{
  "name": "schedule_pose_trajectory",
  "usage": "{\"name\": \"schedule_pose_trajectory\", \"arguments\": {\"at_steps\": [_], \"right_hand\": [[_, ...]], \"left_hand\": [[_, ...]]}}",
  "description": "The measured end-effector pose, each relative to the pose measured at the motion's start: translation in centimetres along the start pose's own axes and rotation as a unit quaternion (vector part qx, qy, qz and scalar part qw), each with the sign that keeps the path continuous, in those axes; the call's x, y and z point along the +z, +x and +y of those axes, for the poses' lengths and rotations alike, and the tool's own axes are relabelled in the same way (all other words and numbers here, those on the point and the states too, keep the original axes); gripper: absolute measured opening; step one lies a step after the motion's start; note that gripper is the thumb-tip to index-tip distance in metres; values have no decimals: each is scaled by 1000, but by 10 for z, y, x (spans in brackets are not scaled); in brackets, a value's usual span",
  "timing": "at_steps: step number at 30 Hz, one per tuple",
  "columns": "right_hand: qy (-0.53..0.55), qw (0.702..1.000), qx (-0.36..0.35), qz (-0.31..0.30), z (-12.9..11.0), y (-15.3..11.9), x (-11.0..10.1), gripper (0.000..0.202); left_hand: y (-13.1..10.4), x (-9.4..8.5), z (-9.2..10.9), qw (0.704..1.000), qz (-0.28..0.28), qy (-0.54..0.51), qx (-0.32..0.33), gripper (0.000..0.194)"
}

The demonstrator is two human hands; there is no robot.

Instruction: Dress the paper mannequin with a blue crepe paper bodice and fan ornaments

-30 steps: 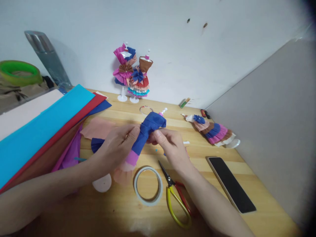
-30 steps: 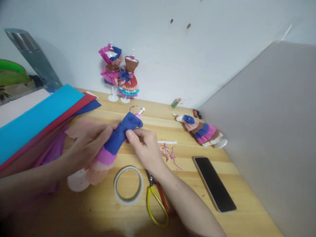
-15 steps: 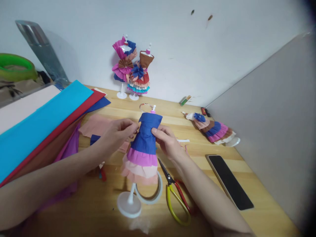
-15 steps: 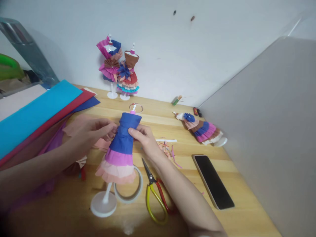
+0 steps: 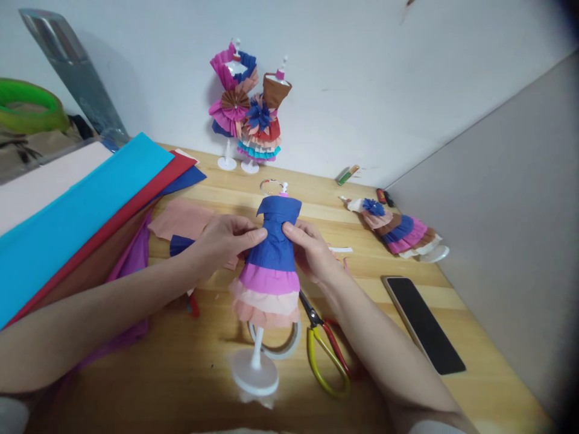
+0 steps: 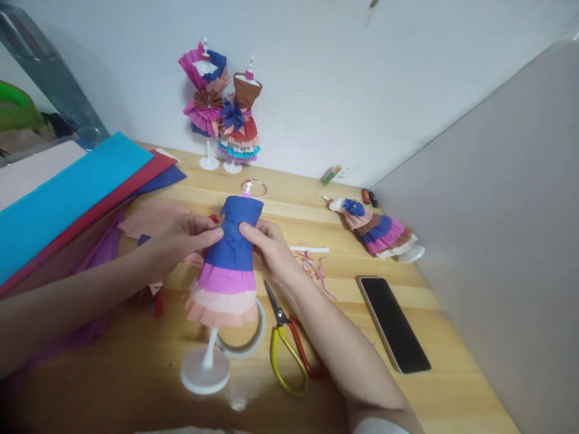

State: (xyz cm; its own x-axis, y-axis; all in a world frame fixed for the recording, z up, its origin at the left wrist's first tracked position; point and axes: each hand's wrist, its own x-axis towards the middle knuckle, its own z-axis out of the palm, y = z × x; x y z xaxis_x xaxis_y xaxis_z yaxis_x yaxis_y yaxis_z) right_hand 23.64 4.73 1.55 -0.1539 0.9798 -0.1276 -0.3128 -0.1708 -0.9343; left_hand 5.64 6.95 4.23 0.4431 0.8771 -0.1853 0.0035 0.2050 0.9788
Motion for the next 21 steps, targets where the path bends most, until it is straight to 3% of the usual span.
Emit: {"name": "schedule_pose_trajectory", "arguments": {"at_steps": [2, 5, 10, 15, 21], "right_hand": [[29, 999, 10, 20, 1, 1, -2, 37], [64, 997, 23, 48, 3, 3, -5, 36], [77, 996, 6, 47, 4, 4, -6, 32], [80, 996, -31, 39, 3, 3, -10, 32], [60, 992, -109, -27, 9, 2, -20, 36]], "left_hand": [[0, -2, 5, 999, -26, -10, -41, 33], [1, -5, 10, 996, -19, 24, -82, 37], [2, -7, 10, 984, -97, 118, -87, 20], [1, -10, 11, 985, -116, 62, -108, 21], [-2, -8, 2, 975, -209, 3, -73, 18]]}}
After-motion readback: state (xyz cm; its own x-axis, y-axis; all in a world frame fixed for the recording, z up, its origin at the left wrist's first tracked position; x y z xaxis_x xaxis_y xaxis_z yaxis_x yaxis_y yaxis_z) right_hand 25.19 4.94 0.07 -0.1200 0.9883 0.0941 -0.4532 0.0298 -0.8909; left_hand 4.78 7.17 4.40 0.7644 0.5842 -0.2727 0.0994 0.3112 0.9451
